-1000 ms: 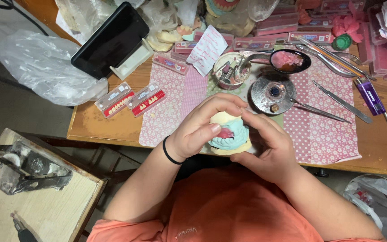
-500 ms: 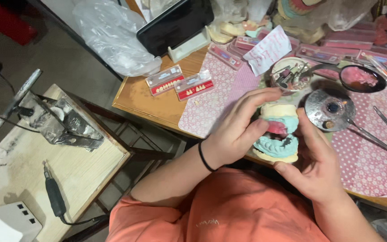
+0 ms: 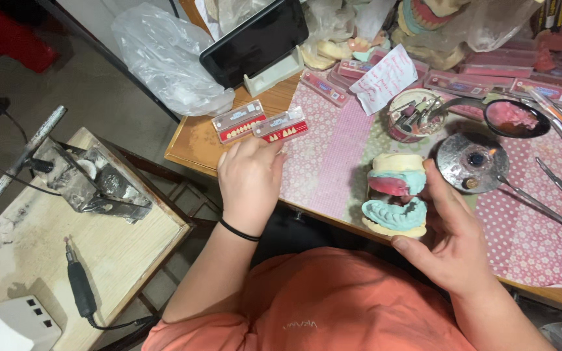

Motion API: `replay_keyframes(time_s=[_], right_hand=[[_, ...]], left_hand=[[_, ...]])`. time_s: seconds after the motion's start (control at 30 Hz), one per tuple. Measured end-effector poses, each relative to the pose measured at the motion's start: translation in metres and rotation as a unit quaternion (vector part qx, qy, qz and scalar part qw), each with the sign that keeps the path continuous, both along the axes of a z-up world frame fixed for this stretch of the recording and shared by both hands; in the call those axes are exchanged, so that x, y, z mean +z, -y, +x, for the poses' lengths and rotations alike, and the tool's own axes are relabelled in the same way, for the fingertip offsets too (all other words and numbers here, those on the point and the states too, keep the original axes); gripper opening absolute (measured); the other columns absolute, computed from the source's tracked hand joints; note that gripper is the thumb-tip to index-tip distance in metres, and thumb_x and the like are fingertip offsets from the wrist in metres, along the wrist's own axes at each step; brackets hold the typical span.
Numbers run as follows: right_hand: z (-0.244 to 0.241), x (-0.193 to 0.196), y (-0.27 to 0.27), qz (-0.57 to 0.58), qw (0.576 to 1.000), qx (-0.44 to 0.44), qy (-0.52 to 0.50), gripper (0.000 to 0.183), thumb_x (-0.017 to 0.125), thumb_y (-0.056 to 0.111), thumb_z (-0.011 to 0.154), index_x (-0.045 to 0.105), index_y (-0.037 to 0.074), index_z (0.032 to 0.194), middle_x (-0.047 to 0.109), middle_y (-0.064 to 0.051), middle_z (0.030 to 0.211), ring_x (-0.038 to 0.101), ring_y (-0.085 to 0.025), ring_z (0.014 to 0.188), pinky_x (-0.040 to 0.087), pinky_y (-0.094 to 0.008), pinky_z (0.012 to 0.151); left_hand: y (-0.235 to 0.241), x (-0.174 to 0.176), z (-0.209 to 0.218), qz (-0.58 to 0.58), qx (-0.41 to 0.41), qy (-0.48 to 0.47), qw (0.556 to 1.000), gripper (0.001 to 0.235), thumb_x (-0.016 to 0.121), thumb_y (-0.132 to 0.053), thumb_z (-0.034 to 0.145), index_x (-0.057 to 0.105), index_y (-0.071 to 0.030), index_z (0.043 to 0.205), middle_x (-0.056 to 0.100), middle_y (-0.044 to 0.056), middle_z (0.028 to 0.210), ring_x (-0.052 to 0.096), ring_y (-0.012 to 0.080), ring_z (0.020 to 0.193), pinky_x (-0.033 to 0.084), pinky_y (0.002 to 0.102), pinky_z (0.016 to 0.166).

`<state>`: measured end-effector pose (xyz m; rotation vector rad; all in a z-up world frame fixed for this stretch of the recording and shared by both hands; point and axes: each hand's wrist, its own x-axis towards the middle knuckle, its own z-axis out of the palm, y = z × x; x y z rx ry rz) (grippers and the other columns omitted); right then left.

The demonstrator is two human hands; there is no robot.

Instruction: The person uses a metal spatula to apply pink material to a dental mold held in a metal clamp. They repeatedly smooth and shape the material on the mold's surface, occasionally picking up and placing down small tools and materials from the cluttered workbench.

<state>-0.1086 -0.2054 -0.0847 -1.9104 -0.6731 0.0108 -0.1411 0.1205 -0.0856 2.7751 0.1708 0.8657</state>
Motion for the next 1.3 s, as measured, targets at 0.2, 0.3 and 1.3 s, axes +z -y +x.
replay_keyframes(time_s=[0.2, 0.3, 1.3], right_hand=[[0.004, 0.004, 0.003, -0.053, 0.997, 0.003, 0.055, 0.104, 0.082, 0.034, 0.074, 0.036, 0.001, 0.161, 0.048, -0.019, 0.161, 0.05, -0.027, 0.143, 0.036, -0.036, 0.12], [0.006, 0.006, 0.003, -0.053, 0.998, 0.015, 0.039, 0.106, 0.085, 0.03, 0.072, 0.035, 0.001, 0.161, 0.047, -0.017, 0.163, 0.049, -0.025, 0.142, 0.036, -0.035, 0.118], [0.005, 0.009, 0.001, -0.045, 0.997, 0.029, 0.05, 0.101, 0.079, 0.036, 0.079, 0.031, 0.003, 0.162, 0.045, -0.021, 0.163, 0.047, -0.03, 0.149, 0.034, -0.038, 0.122]], left_hand=[[0.003, 0.011, 0.004, 0.014, -0.02, 0.006, 1.0, 0.014, 0.08, -0.02, 0.084, 0.082, -0.017, 0.098, 0.067, 0.004, 0.087, 0.064, 0.0332, 0.088, 0.049, 0.046, 0.077], [0.0, 0.004, 0.007, 0.014, -0.021, -0.004, 1.0, 0.015, 0.082, -0.022, 0.083, 0.084, -0.017, 0.097, 0.069, 0.004, 0.088, 0.066, 0.0322, 0.09, 0.05, 0.045, 0.08], [0.076, 0.075, 0.009, -0.327, -0.291, 0.01, 0.899, 0.006, 0.074, -0.013, 0.094, 0.074, -0.008, 0.093, 0.077, 0.004, 0.089, 0.071, 0.0173, 0.078, 0.054, 0.031, 0.076]])
